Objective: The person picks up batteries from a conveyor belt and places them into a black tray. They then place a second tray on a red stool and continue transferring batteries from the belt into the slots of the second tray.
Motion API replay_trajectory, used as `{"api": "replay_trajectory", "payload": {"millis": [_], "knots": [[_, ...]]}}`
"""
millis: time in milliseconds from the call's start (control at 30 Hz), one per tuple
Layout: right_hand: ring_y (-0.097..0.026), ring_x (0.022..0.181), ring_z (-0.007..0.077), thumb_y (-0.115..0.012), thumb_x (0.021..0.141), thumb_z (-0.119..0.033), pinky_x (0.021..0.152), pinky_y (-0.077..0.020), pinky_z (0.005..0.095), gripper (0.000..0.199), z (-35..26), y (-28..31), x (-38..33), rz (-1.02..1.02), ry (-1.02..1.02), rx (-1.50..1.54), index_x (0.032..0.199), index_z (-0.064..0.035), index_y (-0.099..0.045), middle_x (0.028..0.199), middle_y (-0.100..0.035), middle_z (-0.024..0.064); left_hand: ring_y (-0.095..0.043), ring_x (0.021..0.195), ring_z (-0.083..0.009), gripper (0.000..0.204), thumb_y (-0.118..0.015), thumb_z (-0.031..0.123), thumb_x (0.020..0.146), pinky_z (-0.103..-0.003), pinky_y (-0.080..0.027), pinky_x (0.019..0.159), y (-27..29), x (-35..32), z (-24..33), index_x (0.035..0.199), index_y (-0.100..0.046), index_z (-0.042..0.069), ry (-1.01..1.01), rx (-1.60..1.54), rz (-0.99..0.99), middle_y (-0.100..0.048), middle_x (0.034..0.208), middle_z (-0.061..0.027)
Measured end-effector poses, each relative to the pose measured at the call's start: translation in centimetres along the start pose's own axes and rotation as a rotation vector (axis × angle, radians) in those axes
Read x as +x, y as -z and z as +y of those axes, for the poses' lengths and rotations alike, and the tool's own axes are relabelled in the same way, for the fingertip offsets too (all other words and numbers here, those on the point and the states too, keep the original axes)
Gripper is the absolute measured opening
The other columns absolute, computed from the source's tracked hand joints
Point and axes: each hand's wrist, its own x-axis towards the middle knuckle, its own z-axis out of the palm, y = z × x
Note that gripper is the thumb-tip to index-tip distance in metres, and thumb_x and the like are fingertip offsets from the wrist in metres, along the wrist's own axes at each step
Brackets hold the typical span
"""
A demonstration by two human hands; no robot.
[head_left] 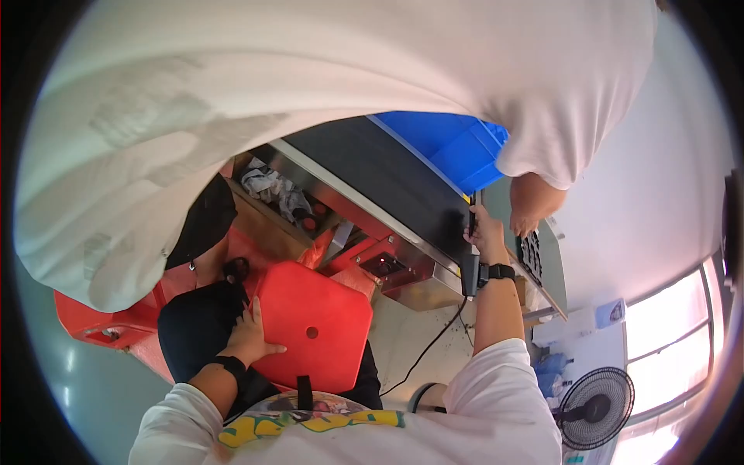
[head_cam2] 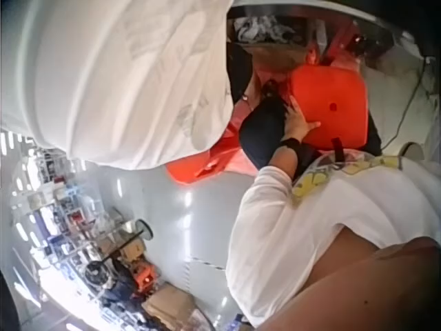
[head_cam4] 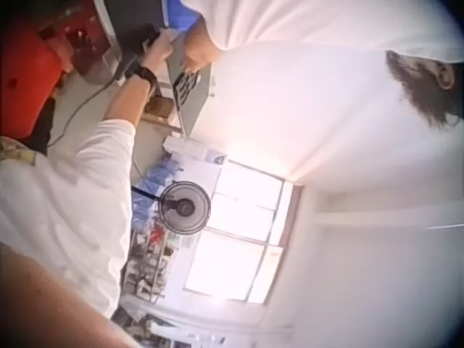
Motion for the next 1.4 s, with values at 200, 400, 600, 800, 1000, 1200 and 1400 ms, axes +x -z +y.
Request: {"api": "replay_trajectory", "payload": {"millis": [200, 400, 600, 800, 1000, 1200, 1400], "knots": [[-0.054, 0.06, 0.0198, -0.066, 0.076, -0.022, 0.051, -0.0444, 0.0286, 0.028, 0.7, 2.6, -5.6, -0.216, -0.136, 0.262, 0.089, -0.0009, -0.054, 0.073, -0.056, 0.0097, -0.044, 0.11, -0.044, 0.134, -0.08, 0.051, 0.053, -0.044, -0.04, 0.093, -0.5, 0.2, -0.2, 0.138, 0.01, -0.002, -0.005, -0.001, 0.011, -0.036, 0.123, -0.0318], [-0.054, 0.066, 0.0179, -0.057, 0.083, -0.023, 0.055, -0.0447, 0.0272, 0.033, 2.5, 4.2, -13.0, -0.594, -0.169, 0.545, 0.104, 0.0017, -0.052, 0.085, -0.058, 0.01, -0.044, 0.108, -0.0468, 0.136, -0.081, 0.051, 0.052, -0.046, -0.04, 0.093, -0.1, 0.1, -0.4, 0.138, 0.012, -0.001, -0.012, -0.01, 0.002, -0.037, 0.121, -0.0333], [-0.051, 0.068, 0.0169, -0.049, 0.082, -0.024, 0.056, -0.0427, 0.026, 0.049, 8.4, 3.8, -19.9, -0.979, -0.378, 0.899, 0.12, 0.0047, -0.043, 0.102, -0.054, 0.0159, -0.047, 0.103, -0.0442, 0.133, -0.08, 0.049, 0.054, -0.046, -0.042, 0.089, -0.6, 0.1, -0.1, 0.138, 0.009, 0.0, -0.036, 0.037, 0.049, -0.041, 0.116, -0.0297], [-0.047, 0.062, 0.0103, -0.052, 0.086, -0.03, 0.05, -0.0337, 0.0224, 0.037, 14.5, 1.8, -24.6, -1.125, -0.482, 0.686, 0.107, 0.0003, -0.053, 0.085, -0.055, 0.0038, -0.044, 0.11, -0.0459, 0.134, -0.081, 0.049, 0.054, -0.046, -0.039, 0.094, -0.3, 0.3, -0.1, 0.139, 0.012, 0.002, -0.021, 0.054, 0.042, -0.037, 0.121, -0.0318], [-0.051, 0.07, 0.0126, -0.053, 0.087, -0.014, 0.058, -0.0419, 0.0261, 0.027, 25.5, -1.5, -22.9, -1.096, -0.591, 0.652, 0.108, 0.0025, -0.051, 0.09, -0.057, 0.0059, -0.044, 0.111, -0.0468, 0.136, -0.079, 0.053, 0.054, -0.046, -0.039, 0.094, -1.3, 0.7, -1.5, 0.139, 0.016, 0.005, -0.03, 0.013, 0.03, -0.034, 0.126, -0.0333], [-0.059, 0.086, 0.023, -0.052, 0.09, -0.015, 0.076, -0.0507, 0.0383, 0.026, 31.9, -3.9, -22.5, -0.759, -0.718, 0.594, 0.115, -0.007, -0.048, 0.111, -0.059, 0.0106, -0.047, 0.109, -0.0464, 0.129, -0.074, 0.052, 0.061, -0.044, -0.041, 0.094, -0.9, -0.6, -1.1, 0.139, 0.017, 0.006, 0.065, 0.089, -0.039, -0.036, 0.126, -0.035], [-0.058, 0.102, 0.0269, -0.054, 0.089, -0.019, 0.08, -0.0492, 0.0429, 0.033, 33.4, -3.7, -22.6, -0.804, -0.686, 0.634, 0.12, -0.0088, -0.047, 0.116, -0.058, 0.0103, -0.044, 0.116, -0.0435, 0.128, -0.072, 0.057, 0.063, -0.042, -0.039, 0.097, -1.4, -1.4, -1.9, 0.139, 0.016, 0.003, 0.111, 0.163, -0.155, -0.031, 0.132, -0.0333]]}}
